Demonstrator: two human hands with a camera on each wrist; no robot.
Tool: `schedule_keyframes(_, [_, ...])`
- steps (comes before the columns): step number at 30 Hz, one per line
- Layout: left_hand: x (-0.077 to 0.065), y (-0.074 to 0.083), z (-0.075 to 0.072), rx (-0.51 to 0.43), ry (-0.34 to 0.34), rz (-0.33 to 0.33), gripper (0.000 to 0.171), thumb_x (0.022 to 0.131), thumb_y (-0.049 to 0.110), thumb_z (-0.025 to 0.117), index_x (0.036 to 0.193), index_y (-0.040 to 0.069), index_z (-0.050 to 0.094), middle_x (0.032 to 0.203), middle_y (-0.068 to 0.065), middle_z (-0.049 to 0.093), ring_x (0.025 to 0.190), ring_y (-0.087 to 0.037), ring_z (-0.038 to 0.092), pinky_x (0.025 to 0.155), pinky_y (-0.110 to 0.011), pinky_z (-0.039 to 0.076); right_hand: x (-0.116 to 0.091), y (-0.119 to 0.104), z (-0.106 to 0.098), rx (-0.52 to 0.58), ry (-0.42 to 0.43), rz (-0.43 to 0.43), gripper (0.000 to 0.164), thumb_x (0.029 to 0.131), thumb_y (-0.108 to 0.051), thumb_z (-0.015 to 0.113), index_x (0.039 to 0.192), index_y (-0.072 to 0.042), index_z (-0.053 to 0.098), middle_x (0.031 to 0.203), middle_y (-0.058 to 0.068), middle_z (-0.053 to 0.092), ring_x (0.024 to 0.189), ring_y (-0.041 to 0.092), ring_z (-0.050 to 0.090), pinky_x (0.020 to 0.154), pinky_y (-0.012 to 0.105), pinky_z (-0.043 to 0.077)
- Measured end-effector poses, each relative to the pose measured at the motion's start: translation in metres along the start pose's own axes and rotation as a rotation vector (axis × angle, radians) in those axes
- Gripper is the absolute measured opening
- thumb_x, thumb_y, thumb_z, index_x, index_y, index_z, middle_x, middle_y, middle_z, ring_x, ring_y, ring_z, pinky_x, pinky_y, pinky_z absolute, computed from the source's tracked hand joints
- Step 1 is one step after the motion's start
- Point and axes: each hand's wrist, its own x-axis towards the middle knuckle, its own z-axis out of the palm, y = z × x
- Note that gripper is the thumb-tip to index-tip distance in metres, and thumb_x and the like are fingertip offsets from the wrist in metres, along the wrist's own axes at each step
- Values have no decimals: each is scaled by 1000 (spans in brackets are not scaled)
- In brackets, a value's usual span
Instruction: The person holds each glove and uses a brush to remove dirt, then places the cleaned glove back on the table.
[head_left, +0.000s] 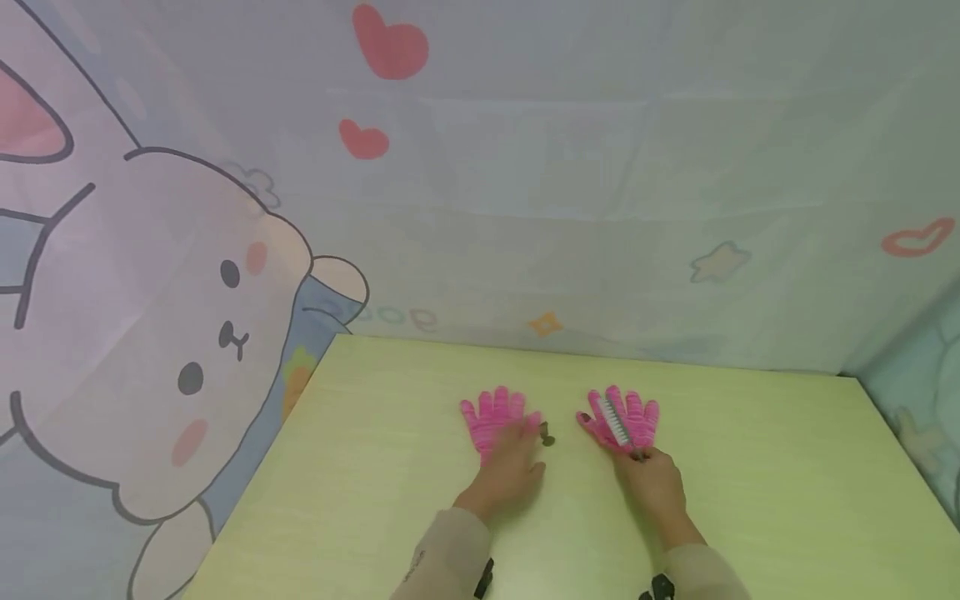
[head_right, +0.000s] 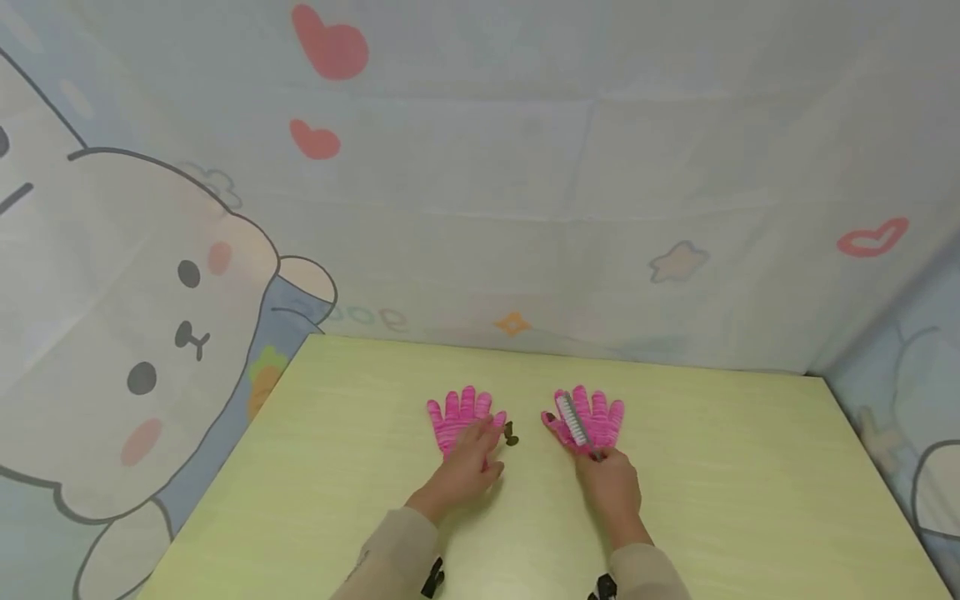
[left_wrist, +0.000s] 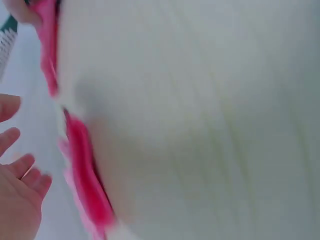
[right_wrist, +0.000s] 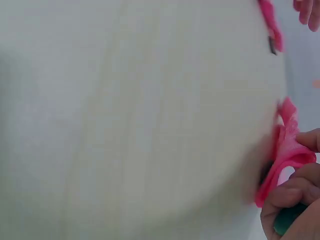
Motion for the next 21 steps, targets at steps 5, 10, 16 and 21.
schedule_keyframes(5, [2, 33, 21, -448, -38, -104, 44, 96, 30, 49, 134, 8, 45, 130, -8, 51, 119, -25, 47, 99, -40, 39, -7, -14, -12, 321, -24, 80, 33, 87, -22, 58, 100, 8, 56, 60, 0, 50, 52, 10, 41, 45, 22, 34])
schedule_keyframes(10, [5, 53, 48, -1015, -82, -186, 54, 98, 39, 40, 136, 0, 39, 129, -18, 50, 116, -32, 49, 93, -42, 44, -20, -24, -15, 388, -79, 93, 35, 86, -25, 62, 102, 6, 57, 63, -2, 46, 51, 6, 36, 43, 20, 31])
schedule_keyframes(16, [12, 61, 52, -1532, -86, -246, 54, 96, 43, 43, 133, 4, 45, 123, -14, 57, 112, -26, 53, 95, -40, 43, -32, -30, -11, 387, -120, 75, 36, 82, -30, 69, 95, 2, 60, 60, -4, 33, 51, 9, 30, 44, 21, 30])
schedule_keyframes(21, [15, 67, 49, -1626, -50, -275, 50, 93, 37, 51, 128, 3, 46, 116, -14, 59, 104, -24, 58, 91, -39, 46, -35, -31, -11, 387, -177, 26, 37, 80, -33, 71, 91, 1, 62, 55, -5, 33, 47, 9, 29, 43, 20, 26])
